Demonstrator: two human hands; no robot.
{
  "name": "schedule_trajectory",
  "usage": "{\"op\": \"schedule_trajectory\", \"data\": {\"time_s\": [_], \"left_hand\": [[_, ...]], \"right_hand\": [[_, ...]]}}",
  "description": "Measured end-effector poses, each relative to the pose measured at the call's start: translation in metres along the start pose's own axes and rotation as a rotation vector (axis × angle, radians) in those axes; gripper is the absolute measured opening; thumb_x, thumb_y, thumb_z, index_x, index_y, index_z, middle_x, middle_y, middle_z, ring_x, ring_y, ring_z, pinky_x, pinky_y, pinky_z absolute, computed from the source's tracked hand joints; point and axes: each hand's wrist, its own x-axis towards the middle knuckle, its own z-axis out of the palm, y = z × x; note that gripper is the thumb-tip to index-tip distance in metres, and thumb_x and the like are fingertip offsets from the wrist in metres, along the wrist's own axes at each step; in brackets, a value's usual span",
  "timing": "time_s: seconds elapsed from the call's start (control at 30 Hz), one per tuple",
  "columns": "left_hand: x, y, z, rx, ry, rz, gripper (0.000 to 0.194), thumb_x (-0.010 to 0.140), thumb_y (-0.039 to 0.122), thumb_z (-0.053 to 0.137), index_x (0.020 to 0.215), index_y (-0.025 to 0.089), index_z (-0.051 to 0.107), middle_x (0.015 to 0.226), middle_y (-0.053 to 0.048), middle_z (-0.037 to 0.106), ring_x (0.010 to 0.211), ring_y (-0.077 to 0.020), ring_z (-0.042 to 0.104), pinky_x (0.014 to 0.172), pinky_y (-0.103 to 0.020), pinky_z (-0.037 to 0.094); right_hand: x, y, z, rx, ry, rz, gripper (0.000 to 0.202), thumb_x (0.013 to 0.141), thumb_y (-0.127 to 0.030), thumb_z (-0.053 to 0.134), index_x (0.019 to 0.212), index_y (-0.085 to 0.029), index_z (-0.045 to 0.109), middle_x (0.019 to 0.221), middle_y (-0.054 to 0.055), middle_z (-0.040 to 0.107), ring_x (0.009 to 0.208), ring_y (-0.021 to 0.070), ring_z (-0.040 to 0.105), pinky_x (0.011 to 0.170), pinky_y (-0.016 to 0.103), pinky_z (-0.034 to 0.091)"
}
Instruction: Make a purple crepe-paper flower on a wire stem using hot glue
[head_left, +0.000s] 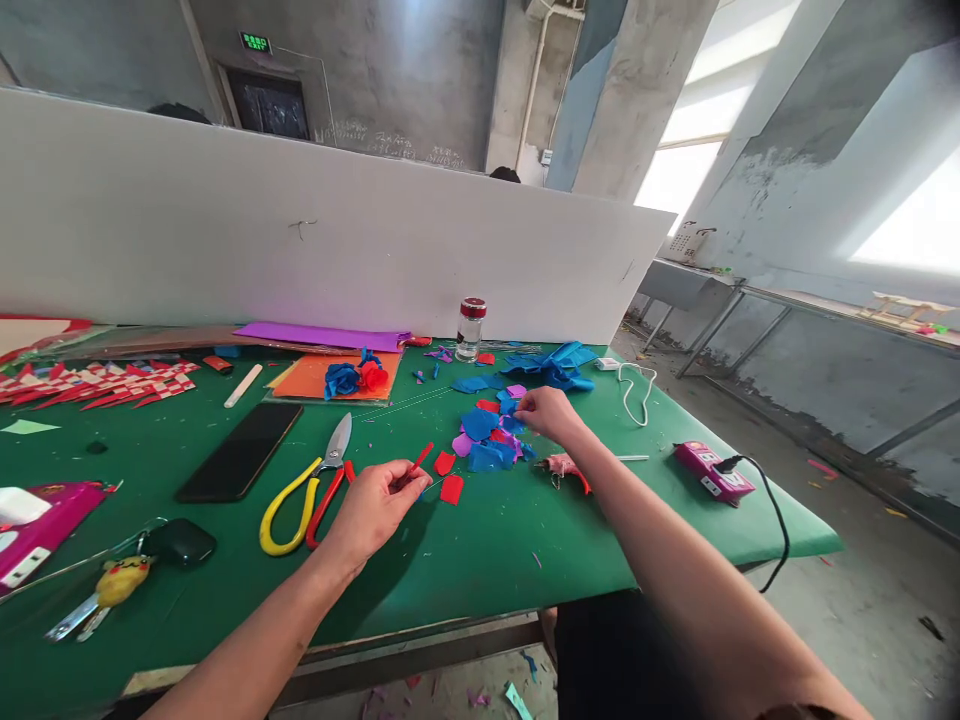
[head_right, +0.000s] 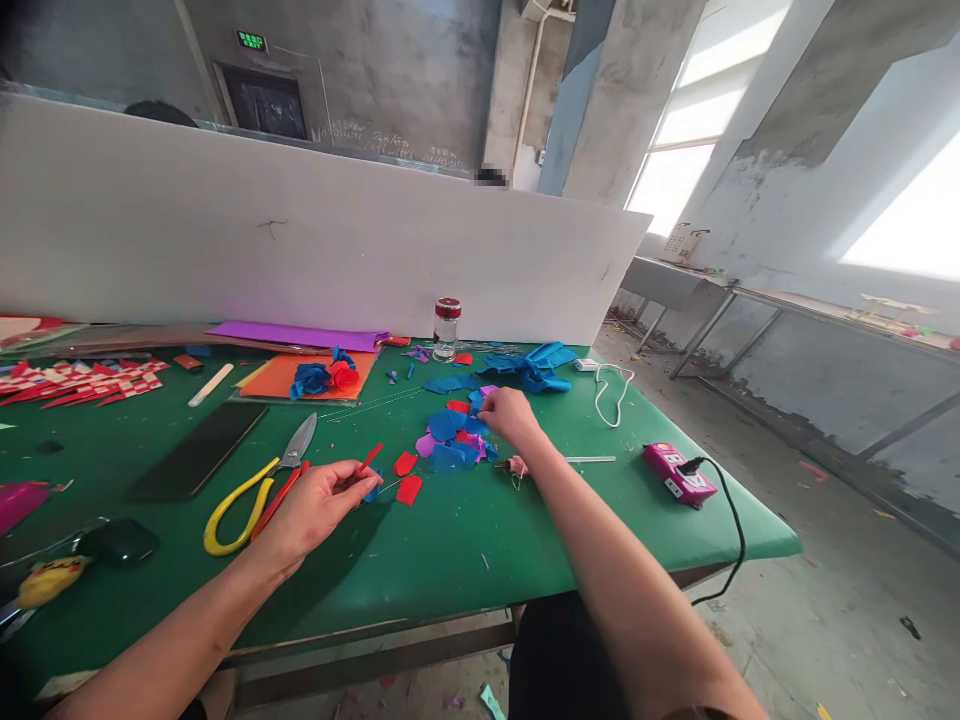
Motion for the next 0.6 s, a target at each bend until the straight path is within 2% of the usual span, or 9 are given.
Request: {"op": "schedule_trajectory", "data": {"time_s": [0.1,0.23,0.33,0.4,0.6], "left_hand": [[-0.001,0.002,-0.001,0.002,-0.001,0.002,0.033,0.073,0.048,0.062,0.079,0.017,0.071,0.074,-0.003,0.069,0.071,-0.0199,0.060,0.064,-0.026,0.043],[-0.002,0.004,-0.003,0.016,0.016,0.020,0.031,0.073,0.047,0.062,0.075,0.017,0.070,0.070,-0.002,0.067,0.067,-0.0187,0.058,0.062,-0.026,0.041],[-0.003,0.005,-0.003,0.020,0.019,0.019,0.030,0.073,0.046,0.062,0.074,0.017,0.069,0.067,-0.001,0.065,0.066,-0.0185,0.056,0.061,-0.026,0.040],[-0.004,0.006,-0.002,0.011,0.011,0.013,0.030,0.073,0.046,0.061,0.073,0.017,0.068,0.066,-0.001,0.064,0.066,-0.0180,0.055,0.061,-0.026,0.040],[-0.006,0.007,-0.001,-0.001,0.015,0.025,0.030,0.072,0.047,0.062,0.067,0.018,0.065,0.064,0.001,0.060,0.062,-0.0160,0.051,0.059,-0.025,0.038]], "right_hand": [[0.022,0.003,0.000,-0.154,0.008,-0.019,0.022,0.075,-0.018,0.069,0.097,-0.012,0.070,0.092,0.014,0.071,0.090,0.0271,0.065,0.068,0.029,0.045],[0.031,-0.016,0.013,-0.257,-0.125,-0.213,0.027,0.077,-0.021,0.067,0.104,-0.021,0.070,0.101,0.007,0.071,0.094,0.0226,0.064,0.072,0.025,0.044],[0.036,-0.031,0.021,-0.311,-0.229,-0.350,0.043,0.071,-0.018,0.071,0.113,-0.027,0.066,0.111,0.004,0.068,0.098,0.0209,0.062,0.074,0.023,0.044],[0.040,-0.036,0.027,-0.350,-0.266,-0.387,0.048,0.069,-0.014,0.071,0.115,-0.027,0.066,0.111,0.005,0.068,0.098,0.0219,0.062,0.074,0.024,0.044],[0.050,-0.035,0.038,-0.426,-0.248,-0.348,0.032,0.073,-0.009,0.064,0.101,-0.022,0.070,0.102,0.007,0.070,0.093,0.0235,0.064,0.070,0.026,0.046]]}}
